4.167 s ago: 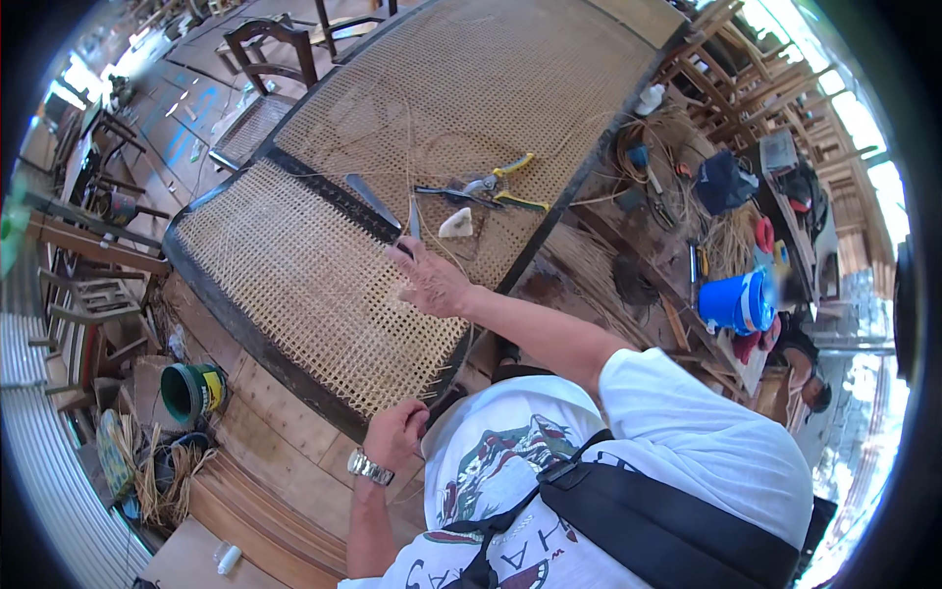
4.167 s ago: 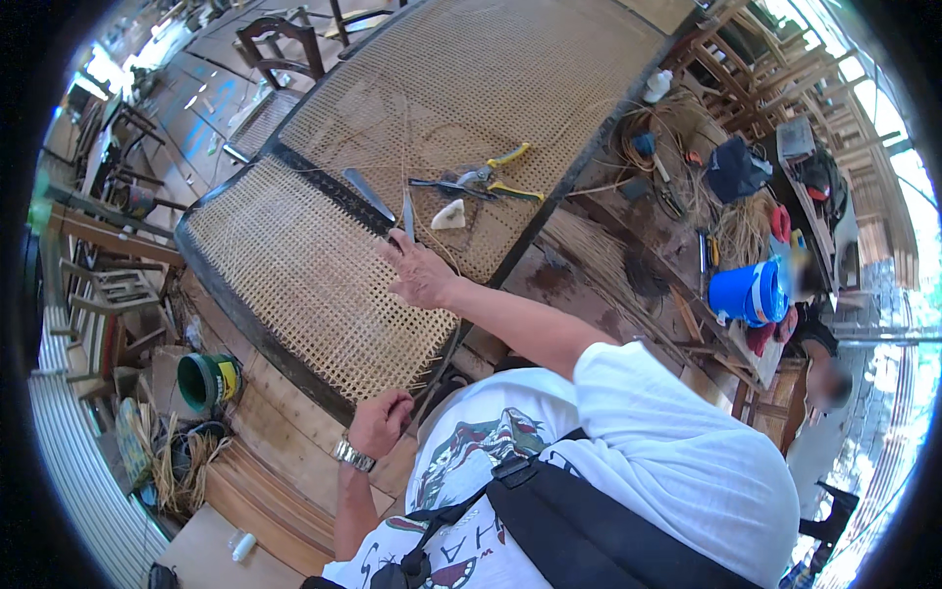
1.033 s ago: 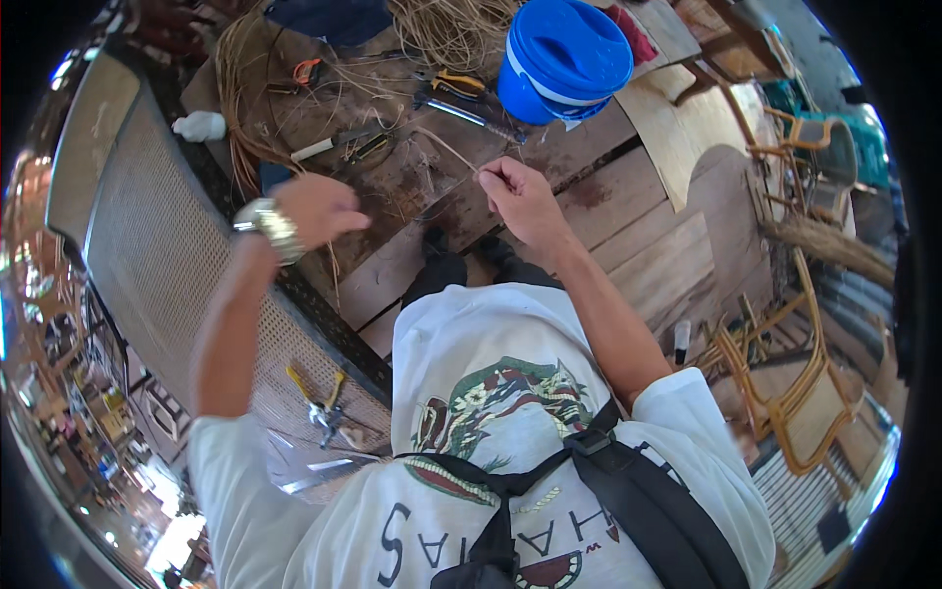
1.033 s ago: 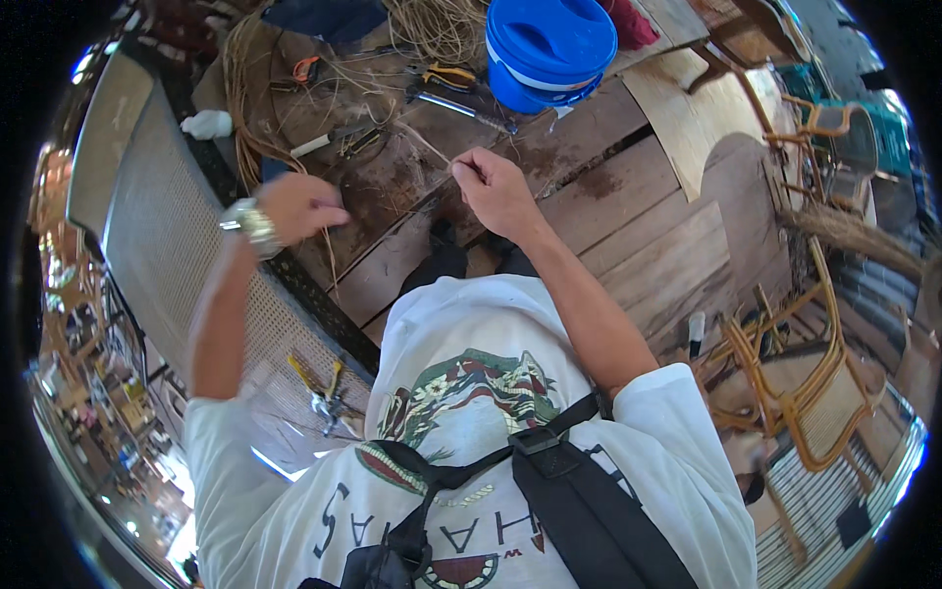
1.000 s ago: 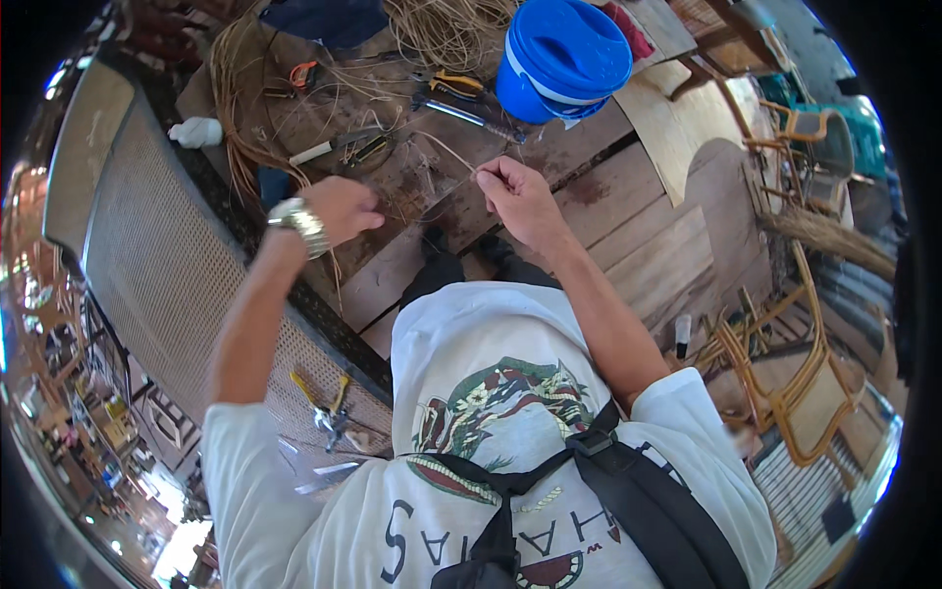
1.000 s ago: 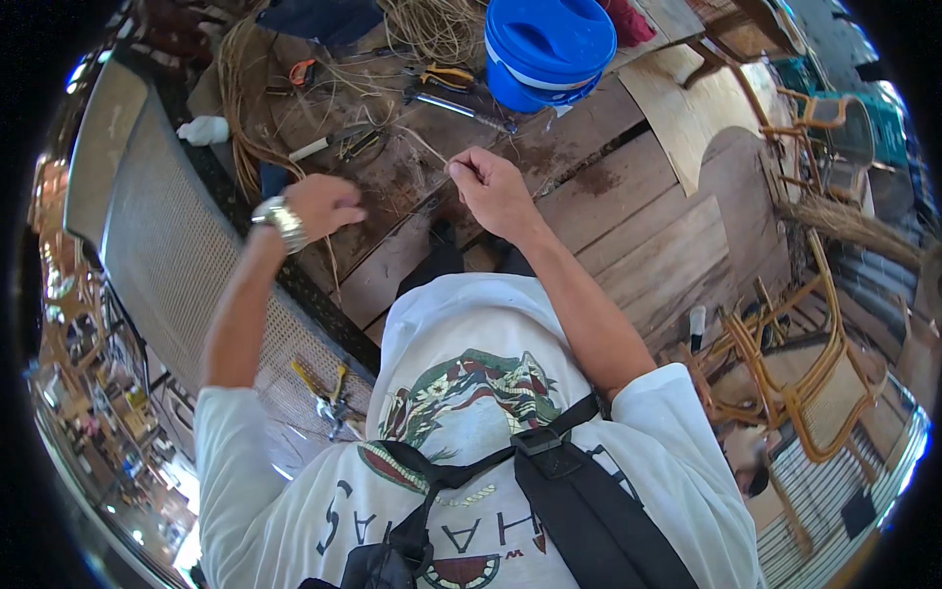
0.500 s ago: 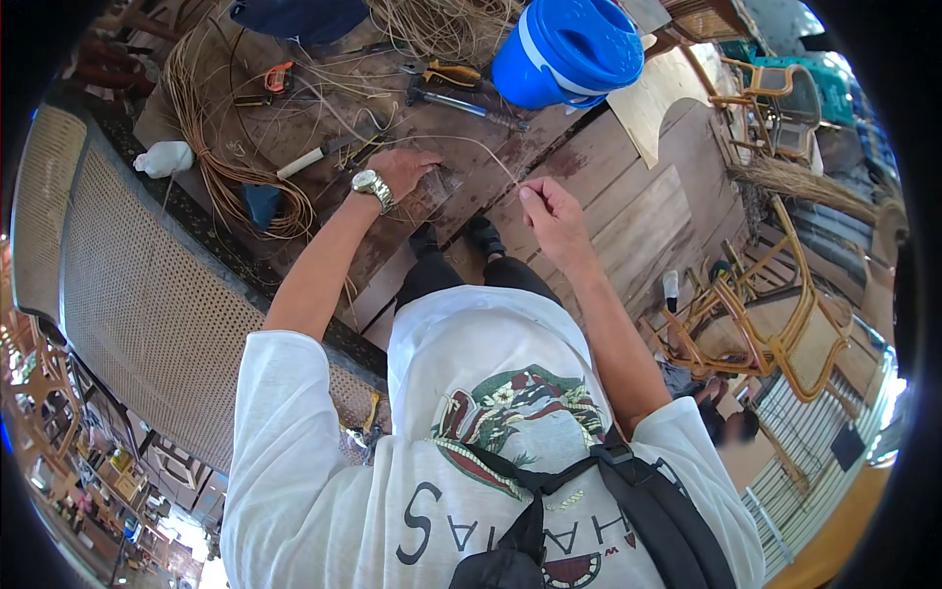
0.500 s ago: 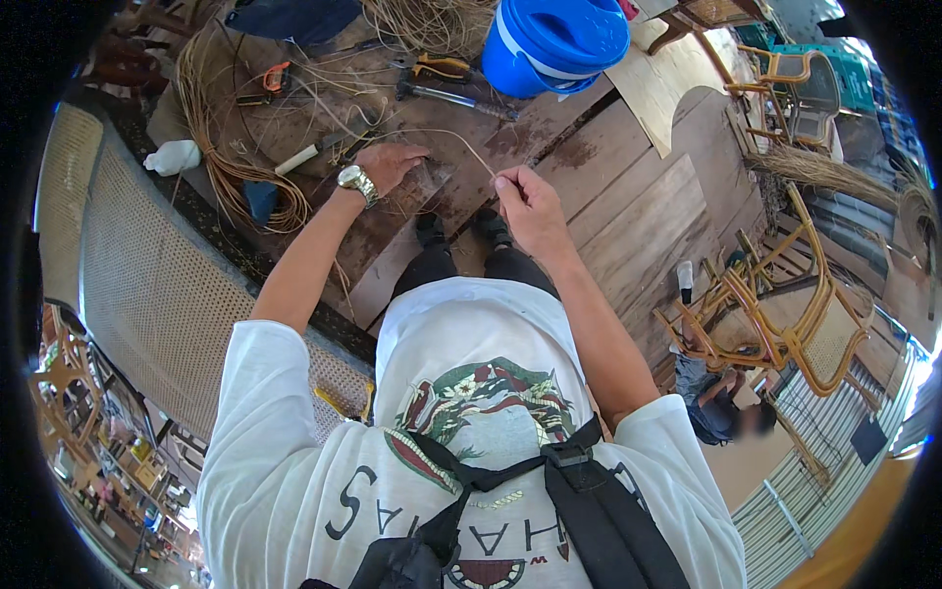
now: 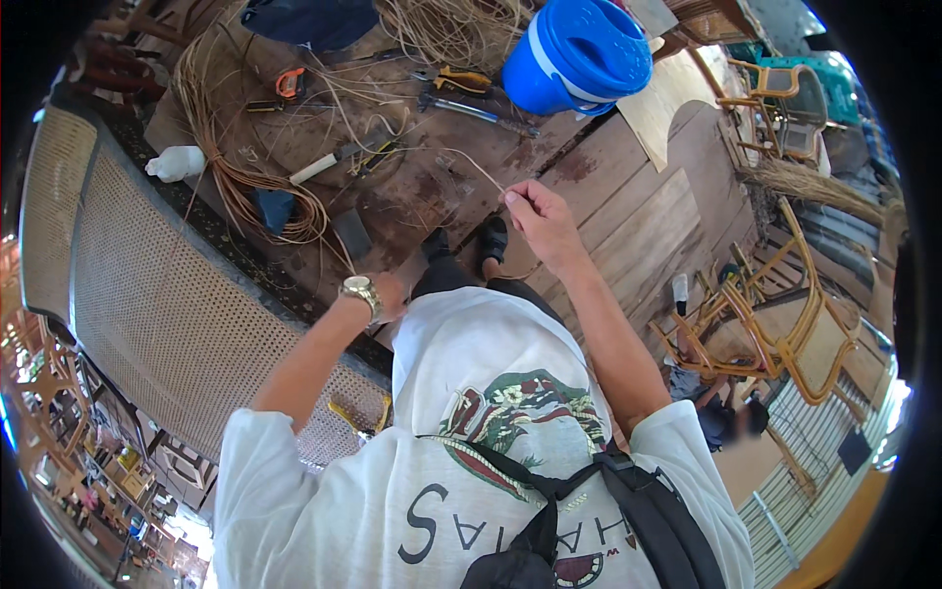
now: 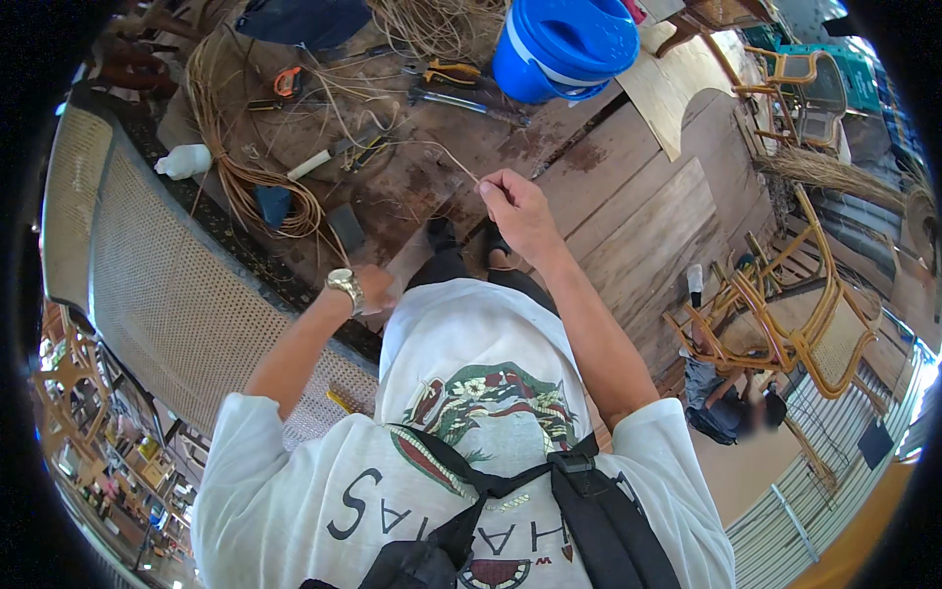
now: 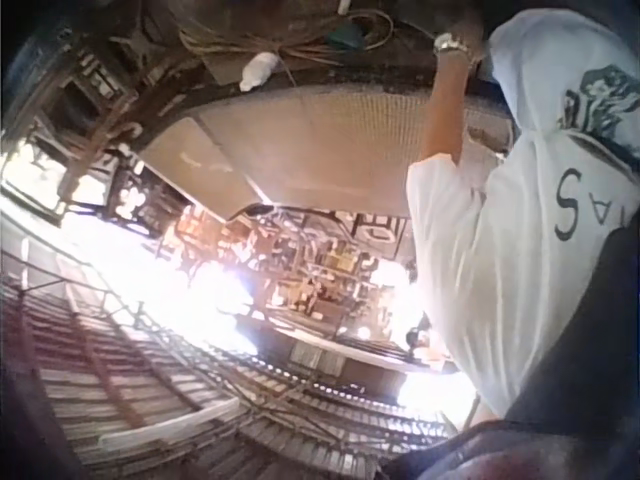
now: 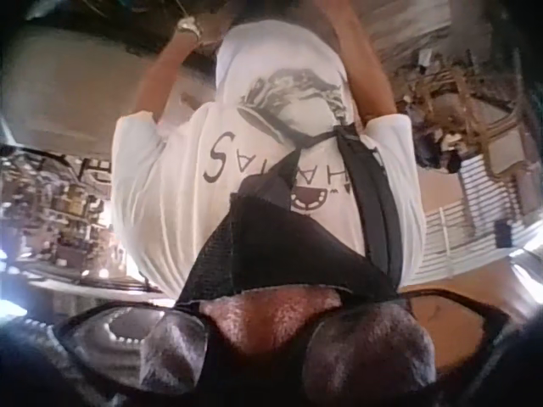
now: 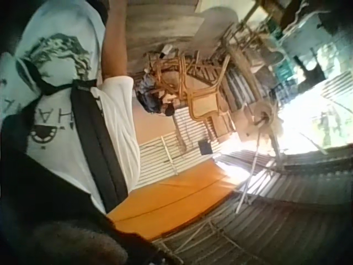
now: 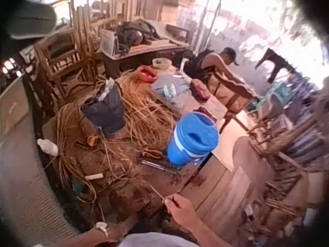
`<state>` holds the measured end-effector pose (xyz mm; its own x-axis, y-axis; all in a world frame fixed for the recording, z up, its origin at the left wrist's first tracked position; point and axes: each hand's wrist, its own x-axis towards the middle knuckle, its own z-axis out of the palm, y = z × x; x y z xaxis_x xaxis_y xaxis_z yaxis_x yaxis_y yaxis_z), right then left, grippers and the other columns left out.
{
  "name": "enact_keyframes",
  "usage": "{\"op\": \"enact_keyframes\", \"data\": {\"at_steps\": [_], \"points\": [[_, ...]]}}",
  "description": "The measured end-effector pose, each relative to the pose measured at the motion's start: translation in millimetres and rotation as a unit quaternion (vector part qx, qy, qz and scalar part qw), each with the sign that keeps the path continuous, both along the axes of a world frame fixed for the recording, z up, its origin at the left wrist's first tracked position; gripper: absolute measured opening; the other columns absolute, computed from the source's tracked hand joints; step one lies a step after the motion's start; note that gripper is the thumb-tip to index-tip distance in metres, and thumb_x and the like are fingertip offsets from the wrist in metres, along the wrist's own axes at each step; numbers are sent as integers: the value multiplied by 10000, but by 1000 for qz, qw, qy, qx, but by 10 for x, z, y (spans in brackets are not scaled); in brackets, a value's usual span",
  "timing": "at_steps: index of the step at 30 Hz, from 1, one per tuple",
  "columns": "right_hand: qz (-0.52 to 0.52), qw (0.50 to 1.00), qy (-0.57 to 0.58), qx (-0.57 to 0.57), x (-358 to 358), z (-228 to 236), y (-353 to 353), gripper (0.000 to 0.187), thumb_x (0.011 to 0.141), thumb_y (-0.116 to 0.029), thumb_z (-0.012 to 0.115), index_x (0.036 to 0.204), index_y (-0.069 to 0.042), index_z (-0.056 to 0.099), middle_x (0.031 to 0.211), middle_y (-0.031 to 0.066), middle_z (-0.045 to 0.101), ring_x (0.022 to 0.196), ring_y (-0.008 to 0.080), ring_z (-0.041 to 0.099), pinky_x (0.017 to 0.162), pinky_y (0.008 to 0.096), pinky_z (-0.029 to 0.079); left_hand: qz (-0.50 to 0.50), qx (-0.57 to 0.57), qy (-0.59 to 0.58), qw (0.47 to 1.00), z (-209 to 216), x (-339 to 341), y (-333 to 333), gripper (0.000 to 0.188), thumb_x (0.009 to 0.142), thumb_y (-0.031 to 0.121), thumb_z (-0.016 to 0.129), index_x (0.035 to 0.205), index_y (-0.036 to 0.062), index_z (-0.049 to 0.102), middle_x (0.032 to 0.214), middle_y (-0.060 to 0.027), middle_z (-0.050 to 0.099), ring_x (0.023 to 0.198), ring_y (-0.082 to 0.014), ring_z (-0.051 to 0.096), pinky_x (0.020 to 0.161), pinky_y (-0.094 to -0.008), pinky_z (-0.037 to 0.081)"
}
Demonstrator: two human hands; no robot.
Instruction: Repairing a bamboo or rattan furniture piece by measuring, cutting, and weaving flexible rattan strips.
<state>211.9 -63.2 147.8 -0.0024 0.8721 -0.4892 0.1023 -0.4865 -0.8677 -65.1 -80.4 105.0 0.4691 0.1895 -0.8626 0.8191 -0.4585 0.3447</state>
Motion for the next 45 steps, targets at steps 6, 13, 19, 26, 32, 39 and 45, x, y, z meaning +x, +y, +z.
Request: {"op": "enact_keyframes", "data": {"at_steps": [6,13,19,26,32,39,45], "points": [[28,994,92,-47,-186,-95,-93,149,987,-164,568,984,-33,636,724,-67,502,638,24,411,568,194,332,545,-108,-486,674,-208,543,166,593,913,341,678,1378,36,472,1096,-128,695,964,-229,672,831,-369,542],[69,997,-30,-15,-156,-358,-376,152,971,-154,593,976,-6,627,776,-37,556,727,58,474,641,227,401,677,-129,-425,587,30,176,1121,173,986,181,576,1117,71,598,1009,-57,715,848,-104,659,713,-254,544],[55,998,-7,-44,-2,-581,-494,158,981,-198,604,993,-45,640,780,-84,524,711,24,441,610,207,361,590,121,-599,527,703,-1191,2354,226,966,140,603,1182,75,596,1033,-68,714,810,-92,619,712,-231,502],[96,995,-37,3,-425,-620,15,173,967,-175,596,947,-5,616,714,-10,546,664,86,480,596,261,403,522,556,-147,630,30,-1487,2160,424,878,368,688,1154,50,644,982,-116,722,942,-240,688,835,-368,526],[85,990,-109,16,-432,-854,133,211,948,-212,604,940,-2,626,674,20,551,626,97,494,587,284,417,585,350,-221,698,-514,-833,681,231,857,226,708,1010,53,701,923,-137,714,802,-230,692,736,-328,537],[94,981,-167,4,-318,-758,222,197,952,-221,613,976,-33,663,720,-8,584,627,78,529,559,257,431,580,385,-325,641,-198,-198,-90,178,871,190,676,980,50,695,932,-146,688,824,-302,667,745,-372,529],[122,988,-63,-76,-44,-1067,334,150,969,-238,617,1002,-92,609,697,-35,492,552,30,407,455,183,291,750,289,-287,522,111,279,-1727,146,845,150,690,950,52,670,898,-141,667,803,-318,649,702,-385,520]]}}
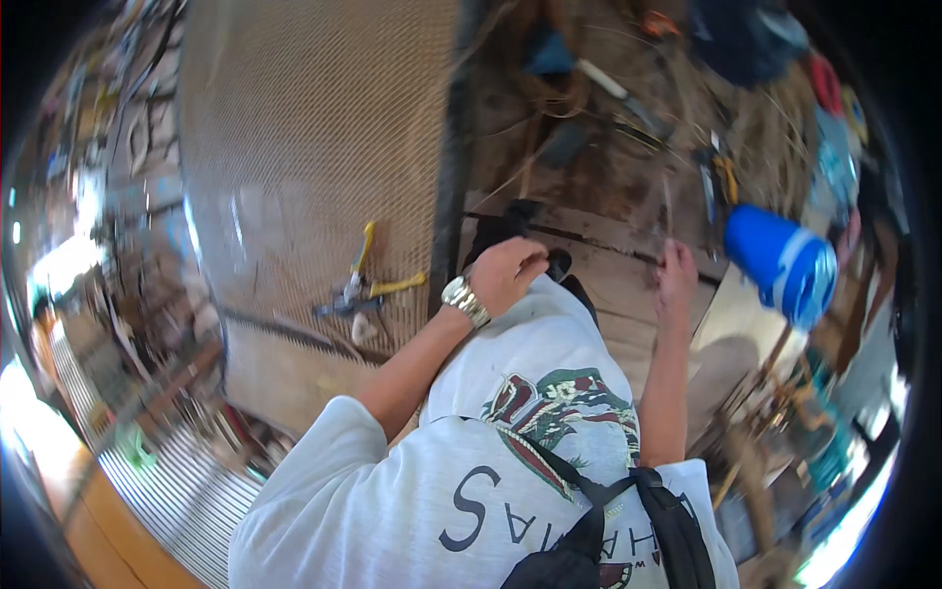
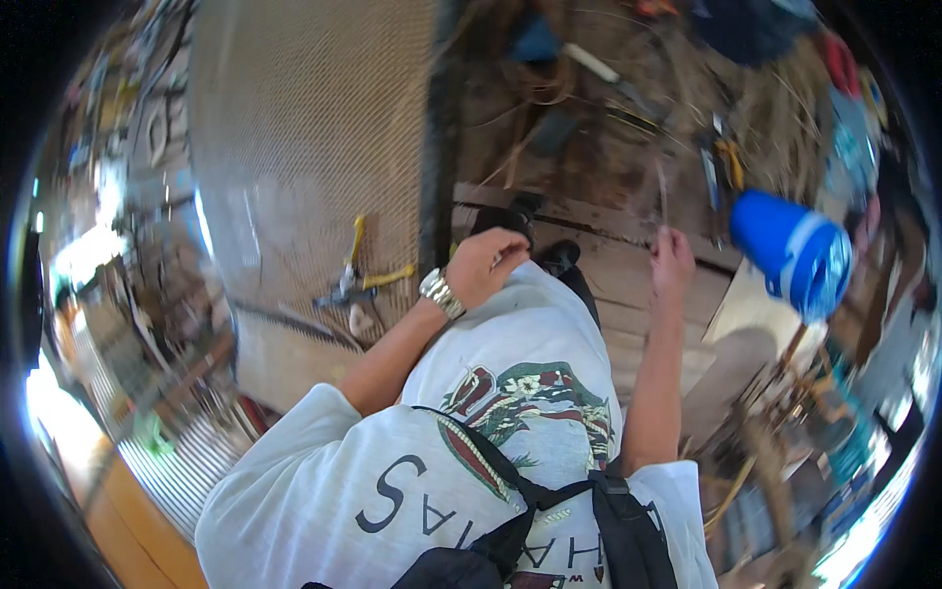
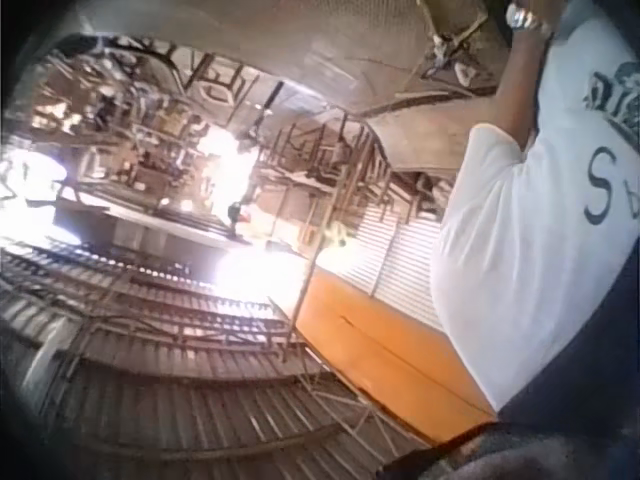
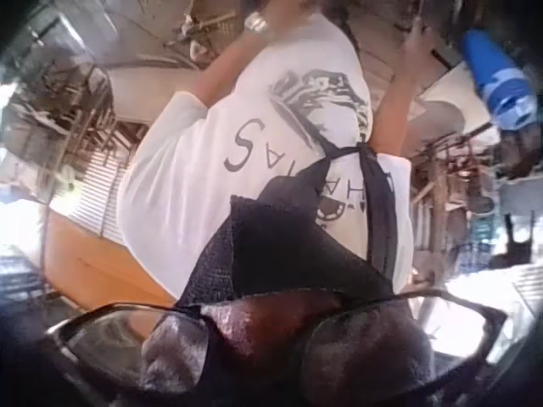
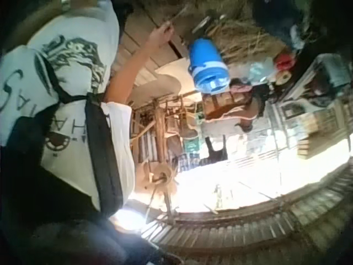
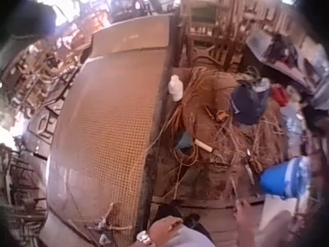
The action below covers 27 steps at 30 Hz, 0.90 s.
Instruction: Repairing a bamboo or rattan furniture piece by measuring, cutting, and weaving flexible rattan strips.
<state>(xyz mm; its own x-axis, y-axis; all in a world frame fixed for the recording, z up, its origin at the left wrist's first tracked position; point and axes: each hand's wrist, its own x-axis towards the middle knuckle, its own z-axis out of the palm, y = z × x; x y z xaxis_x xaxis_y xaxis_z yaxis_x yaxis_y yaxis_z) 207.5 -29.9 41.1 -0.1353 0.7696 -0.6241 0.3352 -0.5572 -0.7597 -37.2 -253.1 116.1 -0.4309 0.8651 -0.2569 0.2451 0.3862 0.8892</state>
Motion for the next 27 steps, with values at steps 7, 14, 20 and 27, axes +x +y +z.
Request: {"op": "enact_keyframes", "data": {"at_steps": [7,14,20,27], "points": [[85,995,42,-3,205,-138,189,123,958,-211,634,981,-95,600,700,-18,510,534,39,422,434,180,293,376,-118,-8,919,203,625,-1842,168,880,131,679,1009,24,685,868,-107,701,749,-183,666,680,-308,525],[94,995,44,2,286,-169,248,113,962,-216,631,965,-109,596,698,-16,520,488,57,400,432,207,315,613,-169,46,770,-165,1327,-3449,190,893,161,687,1016,18,707,831,-82,716,730,-126,661,676,-279,522],[105,992,60,31,294,-85,240,117,965,-219,626,966,-105,603,694,-19,520,489,57,405,431,204,312,636,-222,158,722,-529,643,-4175,294,871,283,706,976,8,713,843,-124,725,749,-219,686,726,-344,532],[125,990,49,53,247,66,216,117,962,-220,629,989,-106,619,689,-23,520,485,52,426,417,191,312,669,-259,223,660,-853,-593,-4597,356,856,374,698,958,33,718,847,-130,724,771,-270,686,754,-388,530]]}}
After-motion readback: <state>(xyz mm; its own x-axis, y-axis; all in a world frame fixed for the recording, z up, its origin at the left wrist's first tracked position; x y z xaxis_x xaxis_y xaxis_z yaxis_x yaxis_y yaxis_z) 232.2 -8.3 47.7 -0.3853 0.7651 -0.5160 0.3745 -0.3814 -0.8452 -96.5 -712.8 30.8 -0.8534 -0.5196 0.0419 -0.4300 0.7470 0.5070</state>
